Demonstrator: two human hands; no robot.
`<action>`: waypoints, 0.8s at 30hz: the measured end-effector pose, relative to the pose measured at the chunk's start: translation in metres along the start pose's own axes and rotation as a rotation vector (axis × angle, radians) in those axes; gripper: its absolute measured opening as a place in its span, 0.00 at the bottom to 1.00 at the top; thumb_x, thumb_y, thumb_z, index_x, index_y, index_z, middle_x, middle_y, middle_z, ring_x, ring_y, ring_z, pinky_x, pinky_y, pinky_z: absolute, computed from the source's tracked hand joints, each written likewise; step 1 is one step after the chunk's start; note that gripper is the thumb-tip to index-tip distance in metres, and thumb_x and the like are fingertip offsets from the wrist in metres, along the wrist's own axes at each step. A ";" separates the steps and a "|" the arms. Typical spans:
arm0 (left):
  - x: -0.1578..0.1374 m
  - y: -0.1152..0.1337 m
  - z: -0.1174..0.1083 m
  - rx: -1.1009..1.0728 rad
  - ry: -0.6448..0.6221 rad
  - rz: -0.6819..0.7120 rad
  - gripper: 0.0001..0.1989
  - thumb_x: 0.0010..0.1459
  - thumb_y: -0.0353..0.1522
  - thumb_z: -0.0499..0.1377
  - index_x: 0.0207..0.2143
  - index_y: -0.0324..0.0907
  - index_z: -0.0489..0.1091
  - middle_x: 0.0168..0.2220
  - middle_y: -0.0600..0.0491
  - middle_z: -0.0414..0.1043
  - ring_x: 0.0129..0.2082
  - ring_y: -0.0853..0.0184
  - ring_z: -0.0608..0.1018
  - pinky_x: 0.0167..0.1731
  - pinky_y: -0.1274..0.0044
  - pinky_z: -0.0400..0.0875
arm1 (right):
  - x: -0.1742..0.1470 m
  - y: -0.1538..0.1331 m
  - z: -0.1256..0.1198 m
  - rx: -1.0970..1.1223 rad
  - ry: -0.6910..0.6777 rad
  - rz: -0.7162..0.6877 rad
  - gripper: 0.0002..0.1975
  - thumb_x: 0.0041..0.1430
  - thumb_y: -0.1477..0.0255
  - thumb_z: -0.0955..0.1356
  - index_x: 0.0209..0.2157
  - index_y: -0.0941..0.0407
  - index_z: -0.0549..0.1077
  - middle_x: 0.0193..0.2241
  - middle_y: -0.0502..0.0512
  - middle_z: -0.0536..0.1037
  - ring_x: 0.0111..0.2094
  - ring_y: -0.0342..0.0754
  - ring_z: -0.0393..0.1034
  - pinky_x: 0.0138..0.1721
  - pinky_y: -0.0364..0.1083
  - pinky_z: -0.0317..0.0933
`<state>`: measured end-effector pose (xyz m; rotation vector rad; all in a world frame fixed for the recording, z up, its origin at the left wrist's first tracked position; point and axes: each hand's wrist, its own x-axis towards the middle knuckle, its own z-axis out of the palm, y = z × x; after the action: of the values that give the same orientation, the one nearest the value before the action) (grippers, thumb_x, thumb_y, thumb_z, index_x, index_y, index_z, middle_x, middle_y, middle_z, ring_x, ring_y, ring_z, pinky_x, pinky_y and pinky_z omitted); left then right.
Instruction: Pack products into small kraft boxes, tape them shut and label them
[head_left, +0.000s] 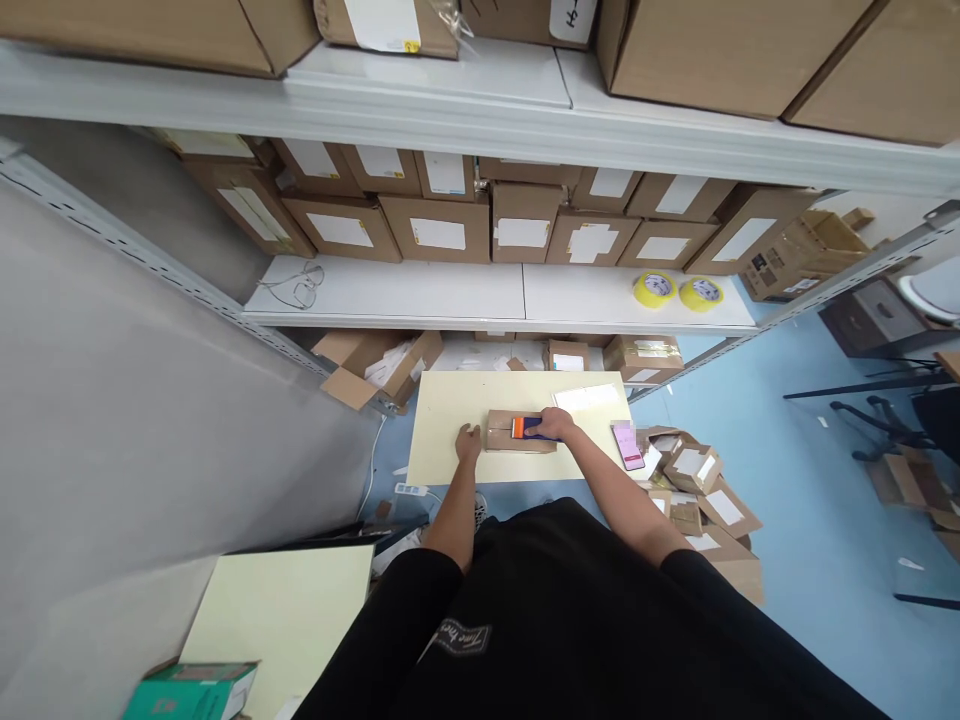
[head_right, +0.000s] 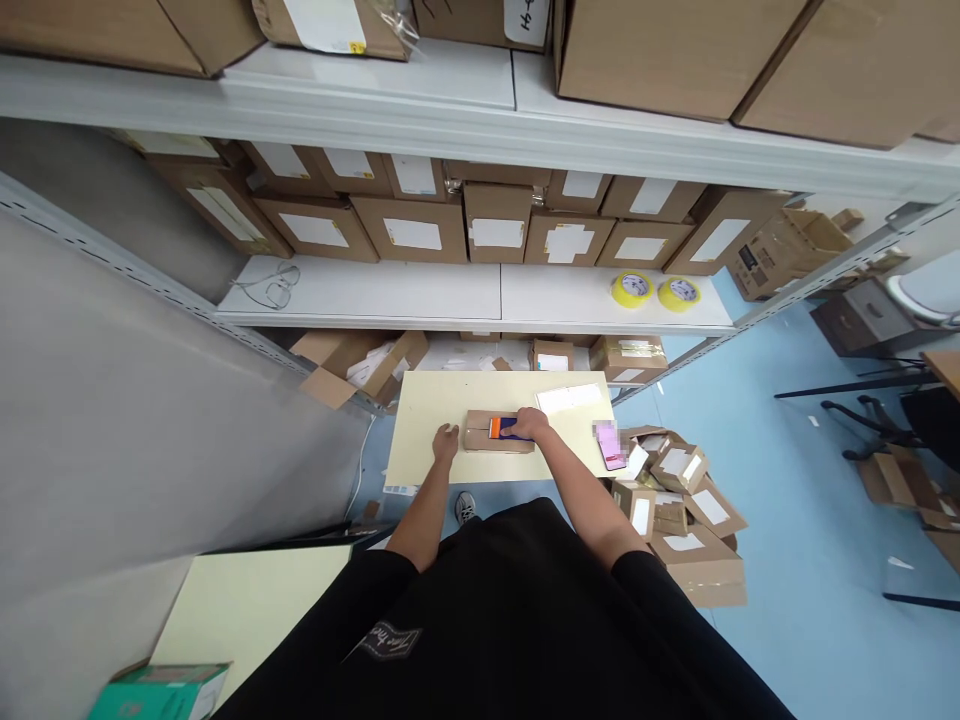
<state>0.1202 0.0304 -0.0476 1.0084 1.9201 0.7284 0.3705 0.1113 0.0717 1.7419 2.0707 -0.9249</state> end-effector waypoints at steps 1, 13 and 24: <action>-0.002 0.004 0.002 0.021 0.005 -0.019 0.24 0.67 0.48 0.55 0.53 0.40 0.75 0.51 0.40 0.81 0.55 0.54 0.80 0.55 0.67 0.72 | -0.002 -0.005 -0.002 -0.021 -0.015 0.013 0.36 0.40 0.42 0.79 0.41 0.57 0.82 0.40 0.67 0.85 0.41 0.60 0.81 0.34 0.48 0.68; -0.026 0.036 0.038 0.156 -0.105 -0.099 0.29 0.75 0.46 0.42 0.70 0.42 0.59 0.57 0.41 0.78 0.56 0.54 0.81 0.55 0.66 0.72 | -0.010 -0.031 -0.023 -0.136 -0.123 0.059 0.41 0.42 0.50 0.81 0.54 0.60 0.78 0.50 0.67 0.83 0.49 0.60 0.80 0.42 0.48 0.72; -0.036 0.045 0.065 0.303 -0.127 -0.086 0.31 0.75 0.46 0.40 0.72 0.39 0.55 0.55 0.35 0.78 0.56 0.50 0.81 0.54 0.64 0.71 | -0.038 0.085 -0.045 -0.136 -0.054 0.200 0.39 0.46 0.47 0.79 0.52 0.61 0.79 0.49 0.71 0.83 0.49 0.61 0.80 0.43 0.47 0.71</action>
<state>0.2048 0.0297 -0.0303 1.1174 1.9856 0.3210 0.4689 0.1159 0.1029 1.7922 1.8392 -0.7461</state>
